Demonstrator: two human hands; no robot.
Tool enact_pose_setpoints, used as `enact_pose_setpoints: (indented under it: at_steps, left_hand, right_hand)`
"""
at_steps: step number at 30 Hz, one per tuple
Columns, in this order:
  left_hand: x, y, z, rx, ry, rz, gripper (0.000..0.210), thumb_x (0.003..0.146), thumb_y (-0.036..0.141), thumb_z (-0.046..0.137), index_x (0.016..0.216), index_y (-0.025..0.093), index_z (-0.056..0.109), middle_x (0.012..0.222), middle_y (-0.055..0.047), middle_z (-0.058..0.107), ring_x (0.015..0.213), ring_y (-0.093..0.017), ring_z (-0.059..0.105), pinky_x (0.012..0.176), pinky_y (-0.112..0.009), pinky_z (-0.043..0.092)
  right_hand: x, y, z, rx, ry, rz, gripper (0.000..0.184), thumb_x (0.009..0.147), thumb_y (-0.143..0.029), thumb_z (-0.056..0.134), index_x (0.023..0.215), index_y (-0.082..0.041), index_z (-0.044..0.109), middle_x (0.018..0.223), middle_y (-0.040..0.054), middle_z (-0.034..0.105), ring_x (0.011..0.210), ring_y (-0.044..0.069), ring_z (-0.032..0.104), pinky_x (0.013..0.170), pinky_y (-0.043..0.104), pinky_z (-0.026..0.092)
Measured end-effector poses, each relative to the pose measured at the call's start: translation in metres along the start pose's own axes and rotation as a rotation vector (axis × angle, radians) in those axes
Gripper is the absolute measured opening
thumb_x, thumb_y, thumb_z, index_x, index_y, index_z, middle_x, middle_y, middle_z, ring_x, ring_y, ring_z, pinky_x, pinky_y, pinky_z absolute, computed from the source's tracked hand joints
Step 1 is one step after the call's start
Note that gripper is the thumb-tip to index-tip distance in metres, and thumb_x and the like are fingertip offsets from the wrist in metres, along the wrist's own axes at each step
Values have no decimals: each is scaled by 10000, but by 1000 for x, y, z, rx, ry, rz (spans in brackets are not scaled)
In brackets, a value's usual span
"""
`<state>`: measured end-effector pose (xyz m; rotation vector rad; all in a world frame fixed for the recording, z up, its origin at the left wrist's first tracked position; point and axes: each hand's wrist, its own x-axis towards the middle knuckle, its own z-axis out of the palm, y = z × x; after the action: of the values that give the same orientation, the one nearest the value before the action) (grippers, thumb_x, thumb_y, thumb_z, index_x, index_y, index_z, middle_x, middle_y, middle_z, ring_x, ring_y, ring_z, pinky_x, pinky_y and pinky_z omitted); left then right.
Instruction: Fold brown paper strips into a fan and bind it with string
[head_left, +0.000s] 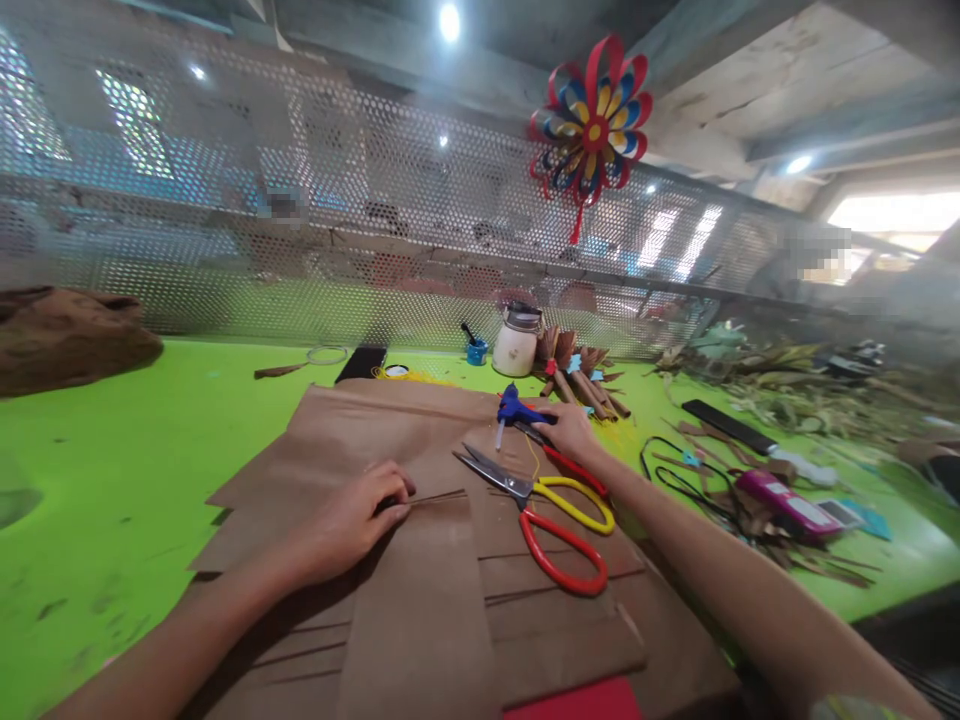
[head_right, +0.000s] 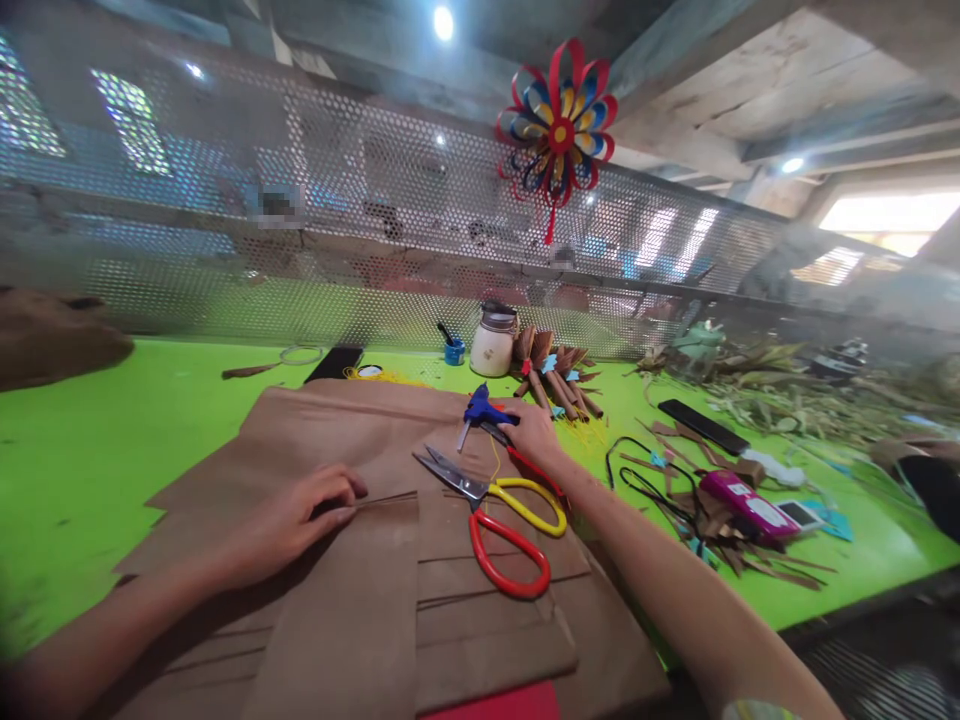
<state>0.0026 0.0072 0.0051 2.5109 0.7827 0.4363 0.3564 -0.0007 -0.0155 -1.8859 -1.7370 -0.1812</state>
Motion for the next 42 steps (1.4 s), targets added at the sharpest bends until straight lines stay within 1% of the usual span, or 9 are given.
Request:
enact_pose_setpoints:
  at_steps: [4, 9, 14, 17, 21, 28, 34, 38, 42]
  left_hand:
    - [0, 0, 0, 4, -4, 9, 212, 880, 292, 411, 754, 173, 533, 975, -60, 570, 897, -181, 527, 833, -311, 414]
    - [2, -3, 1, 29, -8, 10, 220, 890, 302, 406, 786, 172, 551, 973, -61, 575, 904, -183, 526, 838, -310, 409]
    - [2, -7, 3, 26, 4, 25, 206, 889, 300, 414, 824, 174, 564, 987, -53, 578, 913, -179, 526, 846, -309, 408]
    - [2, -5, 1, 24, 1, 18, 207, 884, 299, 416, 809, 173, 562, 982, -51, 578, 903, -179, 530, 838, -309, 413]
    - [2, -1, -1, 47, -4, -7, 203, 872, 297, 420, 800, 168, 560, 985, -63, 579, 905, -189, 532, 833, -321, 414]
    - [4, -4, 1, 34, 2, 18, 217, 873, 303, 411, 774, 168, 549, 969, -67, 580, 876, -180, 536, 815, -312, 419]
    - [6, -2, 0, 19, -2, 16, 207, 858, 296, 434, 767, 164, 564, 955, -65, 593, 866, -173, 546, 820, -302, 424]
    - [5, -1, 0, 4, 5, 24, 208, 859, 295, 434, 754, 167, 560, 965, -61, 597, 871, -171, 549, 821, -298, 427]
    - [4, -4, 1, 5, 16, 19, 198, 857, 290, 442, 762, 169, 568, 956, -57, 601, 859, -170, 552, 807, -292, 427]
  right_hand:
    - [1, 2, -2, -62, -31, -35, 227, 792, -218, 606, 987, -182, 716, 954, 59, 725, 887, 211, 649, 825, 336, 484]
    - [-25, -8, -26, -162, 31, -97, 267, 870, -259, 521, 1072, -151, 657, 1070, 112, 648, 1039, 242, 536, 942, 389, 397]
    - [-64, -11, -42, -350, -78, -124, 275, 892, -342, 491, 845, -158, 690, 859, 116, 637, 884, 252, 529, 790, 351, 416]
    - [-74, -8, -43, -536, -175, -86, 288, 885, -371, 501, 886, -147, 682, 873, 131, 624, 881, 266, 525, 725, 335, 399]
    - [-73, -3, -46, -558, -212, -61, 228, 884, -305, 510, 944, -160, 676, 890, 121, 614, 878, 249, 528, 702, 310, 382]
    - [-63, 7, -61, -424, -349, -50, 267, 843, -365, 556, 897, -139, 686, 940, 140, 606, 965, 268, 509, 800, 325, 378]
    - [-59, 7, -74, -340, -473, 75, 181, 728, -307, 628, 746, -129, 656, 755, 91, 657, 688, 190, 580, 567, 253, 373]
    - [-81, 11, -104, -209, -529, 107, 252, 762, -389, 596, 778, -145, 657, 721, 51, 681, 643, 162, 603, 543, 232, 405]
    - [-106, 38, -137, 179, -493, 176, 398, 760, -480, 599, 989, -161, 665, 841, 60, 710, 761, 194, 647, 670, 264, 487]
